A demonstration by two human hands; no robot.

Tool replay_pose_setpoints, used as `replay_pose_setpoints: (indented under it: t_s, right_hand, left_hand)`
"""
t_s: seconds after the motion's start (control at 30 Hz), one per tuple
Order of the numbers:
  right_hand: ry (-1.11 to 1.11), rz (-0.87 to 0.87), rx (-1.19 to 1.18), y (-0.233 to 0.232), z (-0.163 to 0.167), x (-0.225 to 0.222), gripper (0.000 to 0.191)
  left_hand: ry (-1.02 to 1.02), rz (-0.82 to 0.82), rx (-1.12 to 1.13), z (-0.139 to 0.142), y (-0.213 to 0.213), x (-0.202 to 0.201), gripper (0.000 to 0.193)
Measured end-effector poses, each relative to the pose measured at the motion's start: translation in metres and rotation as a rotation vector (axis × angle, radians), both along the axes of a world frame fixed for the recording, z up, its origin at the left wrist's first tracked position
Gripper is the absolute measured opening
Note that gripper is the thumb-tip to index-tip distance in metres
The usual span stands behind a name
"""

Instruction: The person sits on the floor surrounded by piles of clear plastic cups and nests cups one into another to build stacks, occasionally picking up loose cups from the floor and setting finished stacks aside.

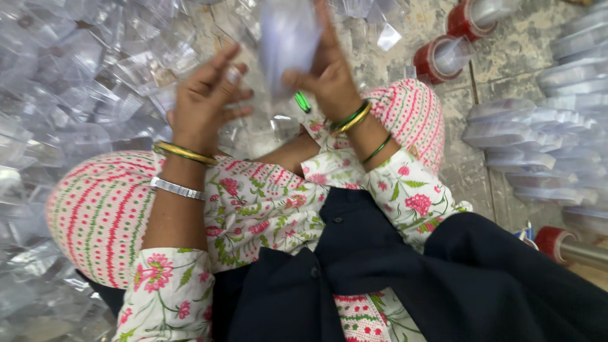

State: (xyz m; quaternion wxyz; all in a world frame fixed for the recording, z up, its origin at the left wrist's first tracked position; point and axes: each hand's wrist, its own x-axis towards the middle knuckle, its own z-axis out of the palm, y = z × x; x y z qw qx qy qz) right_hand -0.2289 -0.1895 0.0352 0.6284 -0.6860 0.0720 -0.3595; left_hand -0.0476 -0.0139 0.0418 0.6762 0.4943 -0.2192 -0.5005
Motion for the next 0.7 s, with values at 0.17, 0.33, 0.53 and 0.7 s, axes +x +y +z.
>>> replay_pose_setpoints:
  t_s: [0.17, 0.33, 0.53, 0.7]
  right_hand:
    - [0.121, -0.596, -0.207, -0.109, 0.013, -0.09, 0.053]
    - [1.198, -0.8, -1.006, -0.149, 0.023, -0.217, 0.059]
    - [2.627, -0.055, -0.486, -0.112, -0.038, -0.285, 0.039]
    - [2.588, -0.237, -0.547, -0.097, -0.058, -0.318, 0.04]
  left_hand:
    - [0.036, 0.313, 0.052, -0.009, 0.009, 0.005, 0.035]
    - [0.036, 0.449, 0.142, -0.016, 0.018, 0.009, 0.028]
    - [0.007, 0.422, 0.12, -0.019, 0.022, 0.008, 0.026]
    - [-0.025, 0.403, 0.142, -0.023, 0.018, 0.005, 0.022]
